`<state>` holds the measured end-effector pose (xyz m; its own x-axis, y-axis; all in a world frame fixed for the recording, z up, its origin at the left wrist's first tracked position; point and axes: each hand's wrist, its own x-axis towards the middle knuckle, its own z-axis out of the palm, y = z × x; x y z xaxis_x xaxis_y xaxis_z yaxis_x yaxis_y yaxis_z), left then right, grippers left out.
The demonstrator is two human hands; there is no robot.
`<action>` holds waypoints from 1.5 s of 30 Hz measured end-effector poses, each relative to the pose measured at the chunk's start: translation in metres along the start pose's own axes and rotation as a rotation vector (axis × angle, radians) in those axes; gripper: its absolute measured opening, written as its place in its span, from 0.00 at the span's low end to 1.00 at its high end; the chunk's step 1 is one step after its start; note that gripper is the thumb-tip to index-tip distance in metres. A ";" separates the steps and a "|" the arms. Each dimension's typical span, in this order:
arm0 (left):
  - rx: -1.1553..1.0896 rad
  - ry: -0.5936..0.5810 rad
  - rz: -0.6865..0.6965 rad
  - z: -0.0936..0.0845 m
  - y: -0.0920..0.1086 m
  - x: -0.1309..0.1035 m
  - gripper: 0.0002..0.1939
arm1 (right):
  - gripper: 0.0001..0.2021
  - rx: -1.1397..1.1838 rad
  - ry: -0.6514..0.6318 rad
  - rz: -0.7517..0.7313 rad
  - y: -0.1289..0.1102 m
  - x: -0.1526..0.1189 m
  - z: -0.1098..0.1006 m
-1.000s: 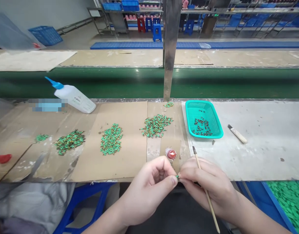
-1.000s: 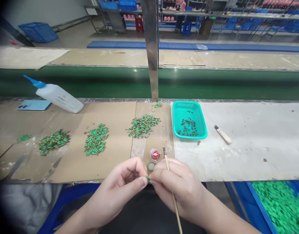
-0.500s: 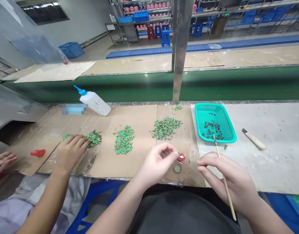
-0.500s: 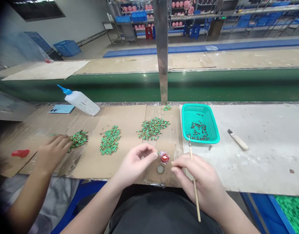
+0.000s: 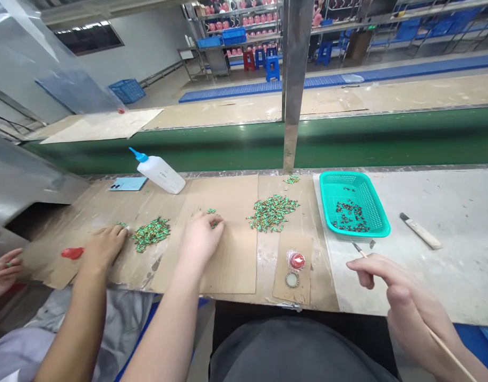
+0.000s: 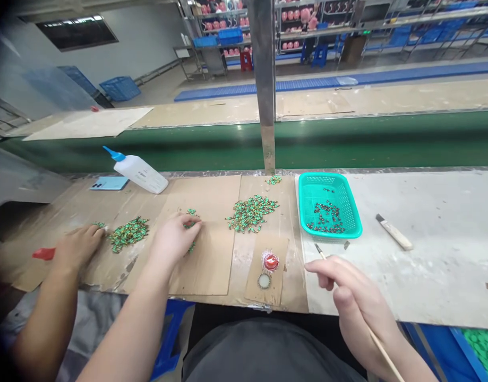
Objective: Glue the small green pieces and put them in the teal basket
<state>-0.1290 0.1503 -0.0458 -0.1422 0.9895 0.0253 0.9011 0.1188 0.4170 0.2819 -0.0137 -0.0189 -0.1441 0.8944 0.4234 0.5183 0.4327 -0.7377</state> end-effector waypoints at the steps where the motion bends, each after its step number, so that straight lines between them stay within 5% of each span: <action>1: 0.028 -0.012 -0.015 -0.003 -0.009 0.000 0.16 | 0.30 0.008 0.027 0.028 0.001 -0.001 -0.002; 8: -0.009 0.019 -0.033 0.005 -0.023 0.002 0.16 | 0.08 0.094 0.158 0.241 0.000 0.008 0.012; 15: -0.454 0.117 -0.087 -0.010 -0.008 -0.014 0.15 | 0.11 0.255 0.140 0.203 0.004 0.022 0.023; 21: -0.944 -0.223 -0.137 -0.011 0.040 -0.074 0.31 | 0.13 0.494 0.129 0.361 0.020 0.024 0.042; 28: -1.161 -0.449 -0.272 -0.003 0.070 -0.109 0.28 | 0.21 0.676 0.116 0.498 0.042 0.024 0.063; 45: -1.106 -0.464 -0.205 0.021 0.054 -0.117 0.20 | 0.24 0.659 0.066 0.577 0.050 0.025 0.080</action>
<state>-0.0547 0.0423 -0.0454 0.1235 0.9228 -0.3649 0.0111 0.3664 0.9304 0.2373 0.0390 -0.0875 0.0495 0.9943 -0.0949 -0.1002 -0.0896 -0.9909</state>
